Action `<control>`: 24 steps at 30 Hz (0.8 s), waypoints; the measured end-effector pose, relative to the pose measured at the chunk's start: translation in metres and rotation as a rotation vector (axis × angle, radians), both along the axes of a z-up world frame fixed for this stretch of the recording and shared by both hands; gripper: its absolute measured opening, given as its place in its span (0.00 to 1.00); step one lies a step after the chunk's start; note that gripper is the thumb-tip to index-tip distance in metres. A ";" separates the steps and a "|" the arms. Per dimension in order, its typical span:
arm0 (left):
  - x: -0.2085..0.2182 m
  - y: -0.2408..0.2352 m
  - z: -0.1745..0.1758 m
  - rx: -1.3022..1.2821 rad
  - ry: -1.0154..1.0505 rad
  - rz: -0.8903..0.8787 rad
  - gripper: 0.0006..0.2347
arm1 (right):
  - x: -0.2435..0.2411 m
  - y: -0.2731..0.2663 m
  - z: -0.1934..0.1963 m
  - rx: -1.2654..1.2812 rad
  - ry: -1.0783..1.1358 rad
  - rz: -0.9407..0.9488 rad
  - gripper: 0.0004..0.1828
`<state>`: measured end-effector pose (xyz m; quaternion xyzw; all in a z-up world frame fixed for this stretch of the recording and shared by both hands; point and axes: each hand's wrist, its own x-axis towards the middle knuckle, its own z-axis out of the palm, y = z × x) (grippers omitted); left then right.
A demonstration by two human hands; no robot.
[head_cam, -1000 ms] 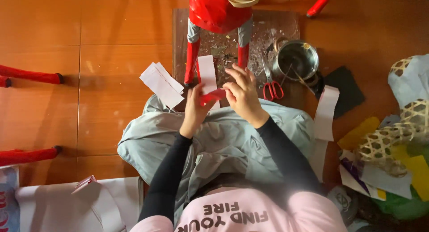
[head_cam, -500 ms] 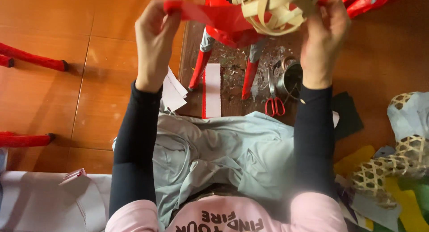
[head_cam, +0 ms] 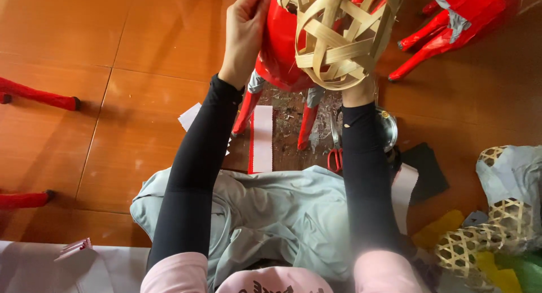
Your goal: Applying colored paper strips to a bamboo frame to create a lantern.
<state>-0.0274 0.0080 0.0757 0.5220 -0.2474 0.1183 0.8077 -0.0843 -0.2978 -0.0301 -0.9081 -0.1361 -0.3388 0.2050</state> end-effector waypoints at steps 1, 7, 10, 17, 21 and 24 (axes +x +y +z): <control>0.003 -0.001 -0.001 -0.018 0.014 -0.028 0.08 | 0.005 -0.001 -0.008 0.038 -0.027 -0.062 0.18; 0.026 0.008 -0.007 -0.007 0.006 -0.185 0.10 | -0.003 0.014 0.004 0.221 0.021 -0.013 0.17; 0.035 0.015 -0.009 0.028 -0.016 -0.240 0.09 | -0.014 0.016 0.002 0.126 0.038 -0.060 0.20; 0.019 0.006 -0.010 0.225 -0.184 0.379 0.08 | -0.001 0.045 -0.045 0.316 0.099 0.111 0.28; -0.001 -0.006 -0.015 0.123 -0.128 0.384 0.07 | 0.006 0.048 -0.087 0.412 0.124 0.168 0.31; -0.013 -0.006 -0.011 0.109 -0.215 0.362 0.08 | 0.006 0.052 -0.076 0.118 -0.109 -0.047 0.29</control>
